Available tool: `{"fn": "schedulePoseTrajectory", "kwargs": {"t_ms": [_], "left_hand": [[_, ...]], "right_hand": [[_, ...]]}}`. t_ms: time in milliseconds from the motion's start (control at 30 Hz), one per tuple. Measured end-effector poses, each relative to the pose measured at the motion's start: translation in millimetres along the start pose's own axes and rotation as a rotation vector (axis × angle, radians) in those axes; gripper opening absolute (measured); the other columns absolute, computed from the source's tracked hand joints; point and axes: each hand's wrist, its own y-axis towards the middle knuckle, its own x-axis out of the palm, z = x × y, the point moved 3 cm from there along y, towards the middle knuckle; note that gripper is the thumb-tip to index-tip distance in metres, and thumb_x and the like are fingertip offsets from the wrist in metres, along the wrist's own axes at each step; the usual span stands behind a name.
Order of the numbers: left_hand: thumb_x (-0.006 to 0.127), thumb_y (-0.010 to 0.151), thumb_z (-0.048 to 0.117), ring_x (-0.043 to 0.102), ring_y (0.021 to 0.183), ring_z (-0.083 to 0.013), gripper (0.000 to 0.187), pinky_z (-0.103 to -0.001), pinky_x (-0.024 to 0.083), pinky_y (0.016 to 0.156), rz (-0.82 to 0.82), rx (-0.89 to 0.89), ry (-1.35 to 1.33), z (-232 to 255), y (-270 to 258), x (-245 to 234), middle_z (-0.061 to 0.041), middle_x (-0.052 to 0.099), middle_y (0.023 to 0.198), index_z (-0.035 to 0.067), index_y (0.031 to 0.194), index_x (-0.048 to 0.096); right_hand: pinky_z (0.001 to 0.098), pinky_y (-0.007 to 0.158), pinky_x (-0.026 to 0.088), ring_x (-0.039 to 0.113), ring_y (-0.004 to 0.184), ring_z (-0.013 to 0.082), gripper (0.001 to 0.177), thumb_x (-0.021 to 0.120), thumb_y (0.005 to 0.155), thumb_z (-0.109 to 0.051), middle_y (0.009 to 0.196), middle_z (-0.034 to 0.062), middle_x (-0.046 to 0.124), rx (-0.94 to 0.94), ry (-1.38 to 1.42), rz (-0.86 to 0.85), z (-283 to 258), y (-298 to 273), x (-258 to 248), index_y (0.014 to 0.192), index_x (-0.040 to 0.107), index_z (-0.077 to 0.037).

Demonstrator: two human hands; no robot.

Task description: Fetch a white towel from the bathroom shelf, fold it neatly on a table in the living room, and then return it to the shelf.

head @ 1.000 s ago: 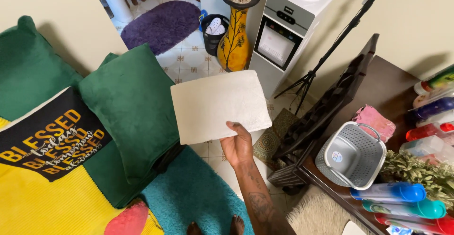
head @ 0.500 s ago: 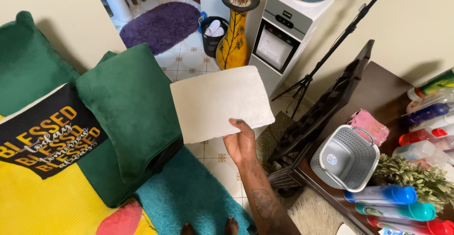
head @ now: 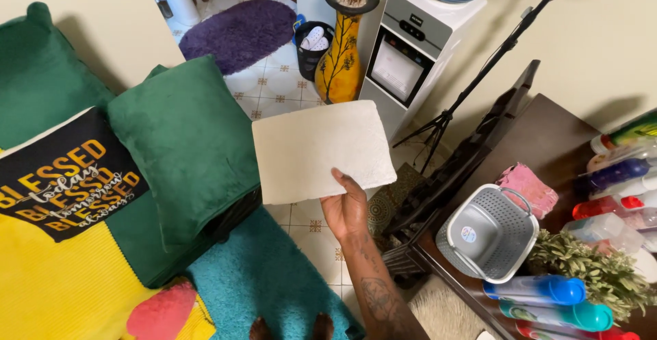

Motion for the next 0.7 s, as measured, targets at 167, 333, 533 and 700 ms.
{"fn": "schedulePoseTrajectory", "kwargs": {"t_ms": [167,333,533,700], "left_hand": [[0.038,0.093,0.067,0.054,0.135,-0.0350,0.087,-0.054,0.042,0.110,0.018,-0.011,0.023,140.6,65.0,181.7,-0.018,0.057,0.146,0.003,0.153,0.039],[0.037,0.093,0.068,0.053,0.136,-0.0349,0.089,-0.054,0.041,0.111,0.045,-0.028,0.040,234.6,122.3,303.7,-0.018,0.057,0.147,0.003,0.154,0.038],[0.057,0.097,0.049,0.054,0.133,-0.0195,0.070,-0.040,0.043,0.112,-0.078,0.155,-0.028,277.3,212.5,339.4,-0.004,0.058,0.145,0.006,0.150,0.044],[0.073,0.090,0.035,0.063,0.119,-0.0194,0.067,-0.036,0.052,0.099,0.010,0.152,-0.039,310.1,255.6,358.5,-0.006,0.066,0.132,0.004,0.146,0.052]], "right_hand": [[0.0403,0.111,0.049,0.059,0.126,0.0225,0.059,0.066,0.089,-0.001,0.138,0.0107,0.060,-0.001,0.000,0.054,-8.3,-6.1,-9.2,0.145,0.048,-0.005],[0.0404,0.112,0.048,0.058,0.127,0.0228,0.059,0.066,0.091,-0.002,0.139,0.0111,0.059,-0.005,0.044,0.038,-3.4,-3.2,-16.5,0.147,0.045,-0.004],[0.0417,0.112,0.048,0.056,0.131,0.0237,0.060,0.065,0.093,-0.005,0.143,0.0115,0.056,-0.020,0.050,-0.017,3.4,16.1,-9.5,0.149,0.042,-0.004],[0.0453,0.115,0.045,0.053,0.135,0.0257,0.065,0.067,0.095,-0.011,0.148,0.0136,0.051,-0.077,0.035,-0.066,4.4,48.4,6.4,0.153,0.037,-0.004]]}}
